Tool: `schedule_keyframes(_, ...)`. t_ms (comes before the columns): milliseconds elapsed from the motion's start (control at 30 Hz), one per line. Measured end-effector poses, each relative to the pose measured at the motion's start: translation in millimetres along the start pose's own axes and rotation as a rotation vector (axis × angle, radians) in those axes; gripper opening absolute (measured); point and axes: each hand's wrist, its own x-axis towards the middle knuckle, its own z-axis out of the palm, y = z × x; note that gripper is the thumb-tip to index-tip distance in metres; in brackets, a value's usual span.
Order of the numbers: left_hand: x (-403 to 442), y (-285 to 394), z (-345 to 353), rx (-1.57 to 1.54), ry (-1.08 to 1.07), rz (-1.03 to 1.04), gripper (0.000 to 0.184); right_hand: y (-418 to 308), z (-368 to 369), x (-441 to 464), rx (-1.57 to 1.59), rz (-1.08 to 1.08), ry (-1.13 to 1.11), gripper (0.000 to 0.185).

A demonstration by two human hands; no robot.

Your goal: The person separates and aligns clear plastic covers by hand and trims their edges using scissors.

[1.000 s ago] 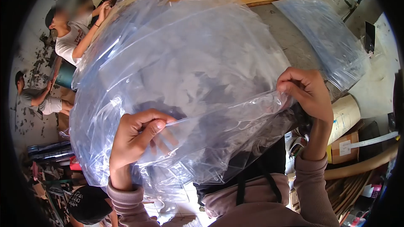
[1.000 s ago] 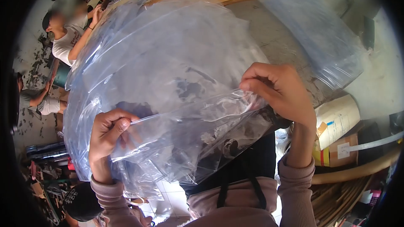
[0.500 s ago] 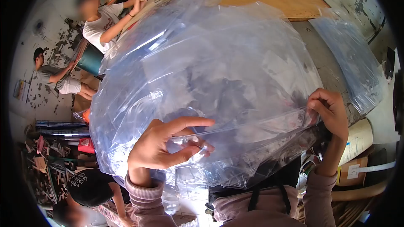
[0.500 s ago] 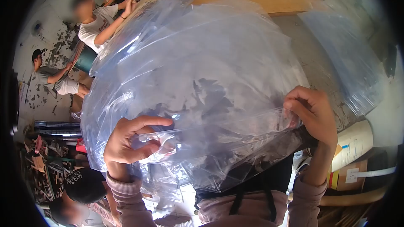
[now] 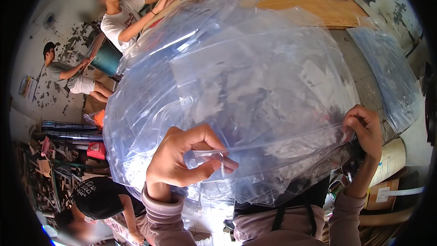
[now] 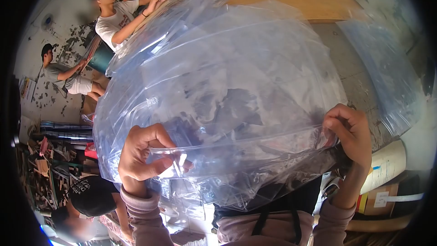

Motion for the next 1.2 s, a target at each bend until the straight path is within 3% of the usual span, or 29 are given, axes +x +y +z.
schedule_keyframes(133,-3.8,-4.4,5.4,-0.084,0.061,0.004,0.012,0.3,0.0,-2.3,0.013,-0.011,0.024,0.015)
schedule_keyframes(433,-0.3,0.2,5.6,0.147,0.037,0.07,0.005,-0.8,0.6,-5.5,-0.029,-0.06,0.039,0.014)
schedule_keyframes(1000,-0.7,4.1,9.7,0.274,0.1,0.088,0.017,-8.6,4.8,-4.0,-0.077,0.014,0.079,0.01)
schedule_keyframes(1033,-2.5,3.6,12.0,0.275,0.092,0.099,0.017,-8.6,7.9,1.5,-0.202,-0.114,0.095,0.009)
schedule_keyframes(1133,-24.5,5.6,24.5,0.41,0.417,0.165,0.047,-30.3,20.5,20.6,-0.496,-0.414,0.206,0.009)
schedule_keyframes(1167,-41.9,2.8,38.9,0.426,0.566,0.233,0.05,-35.4,25.7,30.6,-0.564,-0.559,0.267,0.01)
schedule_keyframes(1200,-56.4,2.2,54.3,0.641,0.617,0.254,0.048,-42.2,31.1,42.8,-0.629,-0.691,0.301,0.01)
